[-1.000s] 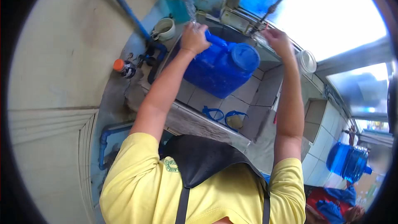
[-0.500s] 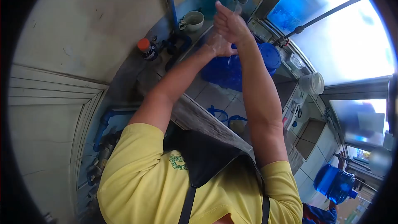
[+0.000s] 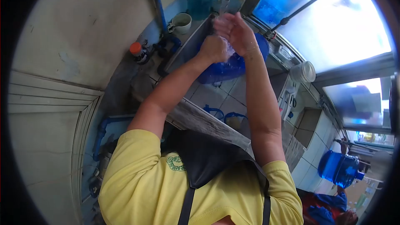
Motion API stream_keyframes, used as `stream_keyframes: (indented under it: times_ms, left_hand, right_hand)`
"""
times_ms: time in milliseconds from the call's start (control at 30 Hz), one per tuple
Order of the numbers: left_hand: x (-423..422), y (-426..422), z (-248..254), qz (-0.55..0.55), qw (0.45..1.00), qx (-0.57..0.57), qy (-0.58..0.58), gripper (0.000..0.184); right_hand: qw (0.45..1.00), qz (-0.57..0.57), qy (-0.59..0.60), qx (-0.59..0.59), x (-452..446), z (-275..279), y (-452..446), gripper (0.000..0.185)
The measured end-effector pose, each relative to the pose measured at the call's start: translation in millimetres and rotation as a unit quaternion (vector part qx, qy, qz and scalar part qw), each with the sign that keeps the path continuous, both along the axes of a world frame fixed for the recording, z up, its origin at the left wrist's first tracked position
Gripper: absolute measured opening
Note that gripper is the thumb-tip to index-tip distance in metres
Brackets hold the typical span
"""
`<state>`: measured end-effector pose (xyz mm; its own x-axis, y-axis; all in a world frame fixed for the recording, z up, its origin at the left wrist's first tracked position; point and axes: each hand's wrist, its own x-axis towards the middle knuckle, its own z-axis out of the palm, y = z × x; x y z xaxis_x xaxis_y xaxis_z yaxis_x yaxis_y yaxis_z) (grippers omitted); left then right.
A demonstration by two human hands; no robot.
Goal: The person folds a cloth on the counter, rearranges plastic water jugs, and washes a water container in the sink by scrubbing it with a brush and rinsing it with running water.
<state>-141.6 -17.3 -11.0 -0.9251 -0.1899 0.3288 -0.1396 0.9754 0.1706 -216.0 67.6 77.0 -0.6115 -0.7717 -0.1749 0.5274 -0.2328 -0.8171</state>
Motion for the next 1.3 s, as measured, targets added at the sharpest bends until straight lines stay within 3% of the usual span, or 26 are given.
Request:
stream_keyframes:
  times_ms: [67, 133, 167, 233, 267, 300, 333, 400, 433, 467, 500, 567, 633, 733, 800, 833, 900, 1000, 1067, 1167, 1233, 1300]
  left_hand:
    - [3, 11, 9, 0.001, 0.994, 0.018, -0.110, 0.049]
    - [2, 12, 15, -0.004, 0.992, 0.028, -0.122, 0.048]
    - [2, 11, 17, -0.001, 0.990, 0.040, -0.135, 0.046]
    - [4, 5, 23, 0.005, 0.985, 0.062, -0.162, 0.044]
    - [-4, -5, 36, -0.001, 0.923, 0.227, -0.311, 0.046]
    - [-14, -18, 47, -0.003, 0.811, 0.377, -0.447, 0.049]
    - [-17, -27, 45, -0.009, 0.813, 0.367, -0.452, 0.049]
    - [-22, -46, 44, 0.002, 0.836, 0.386, -0.390, 0.048]
    - [-25, -54, 47, -0.004, 0.923, 0.218, -0.317, 0.045]
    - [-26, -60, 47, -0.015, 0.972, 0.046, -0.230, 0.044]
    - [-27, -64, 46, -0.026, 0.971, 0.041, -0.233, 0.044]
    - [-28, -75, 43, -0.086, 0.989, -0.085, -0.090, 0.048]
    - [-26, -87, 30, -0.126, 0.983, -0.128, -0.032, 0.050]
    - [-23, -92, 5, -0.220, 0.938, -0.223, 0.147, 0.057]
    - [-18, -80, 3, -0.179, 0.978, -0.107, 0.028, 0.058]
    - [-18, -76, 2, -0.194, 0.975, -0.105, 0.031, 0.058]
    - [-21, -69, -3, -0.093, 0.995, -0.033, 0.006, 0.059]
    - [-25, -38, -3, 0.080, 0.996, -0.040, 0.009, 0.061]
    - [-31, -24, 12, 0.167, 0.981, -0.054, -0.077, 0.066]
    - [-38, -42, 51, 0.165, 0.963, -0.018, -0.214, 0.081]
    - [-61, -97, 49, 0.184, 0.902, 0.138, -0.364, 0.082]
    - [-36, -94, 70, 0.130, 0.866, 0.263, -0.404, 0.080]
  right_hand:
    - [0.983, -0.031, 0.095, 0.156, -18, -25, 22, 0.031]
    - [0.860, -0.059, 0.340, 0.376, -23, -48, 52, 0.036]
    - [0.860, -0.066, 0.337, 0.377, -21, -59, 62, 0.036]
    - [0.746, -0.036, 0.430, 0.507, -15, -74, 80, 0.043]
    - [0.766, -0.027, 0.410, 0.495, -2, -74, 83, 0.043]
    - [0.786, -0.018, 0.389, 0.481, 15, -73, 81, 0.044]
    - [0.798, -0.034, 0.420, 0.431, 30, -80, 79, 0.047]
    - [0.736, -0.093, 0.496, 0.451, 62, -91, 70, 0.051]
    - [0.738, -0.105, 0.487, 0.454, 67, -92, 67, 0.051]
    - [0.735, -0.094, 0.502, 0.446, 71, -93, 66, 0.052]
    - [0.730, -0.083, 0.518, 0.438, 72, -94, 64, 0.053]
    - [0.718, -0.059, 0.555, 0.415, 69, -93, 65, 0.055]
    - [0.732, -0.053, 0.545, 0.405, 65, -87, 76, 0.055]
    - [0.766, -0.008, 0.523, 0.373, 59, -80, 100, 0.056]
    - [0.769, -0.024, 0.523, 0.367, 59, -82, 106, 0.055]
    - [0.768, -0.035, 0.518, 0.375, 60, -84, 105, 0.055]
    - [0.767, -0.070, 0.516, 0.375, 63, -89, 100, 0.051]
    - [0.766, -0.091, 0.488, 0.409, 62, -98, 92, 0.038]
    - [0.745, -0.088, 0.510, 0.421, 66, -98, 88, 0.040]
    - [0.748, -0.124, 0.520, 0.394, 87, -91, 83, 0.034]
    - [0.717, -0.152, 0.539, 0.415, 98, -90, 75, 0.027]
    - [0.718, -0.161, 0.539, 0.411, 103, -89, 70, 0.026]
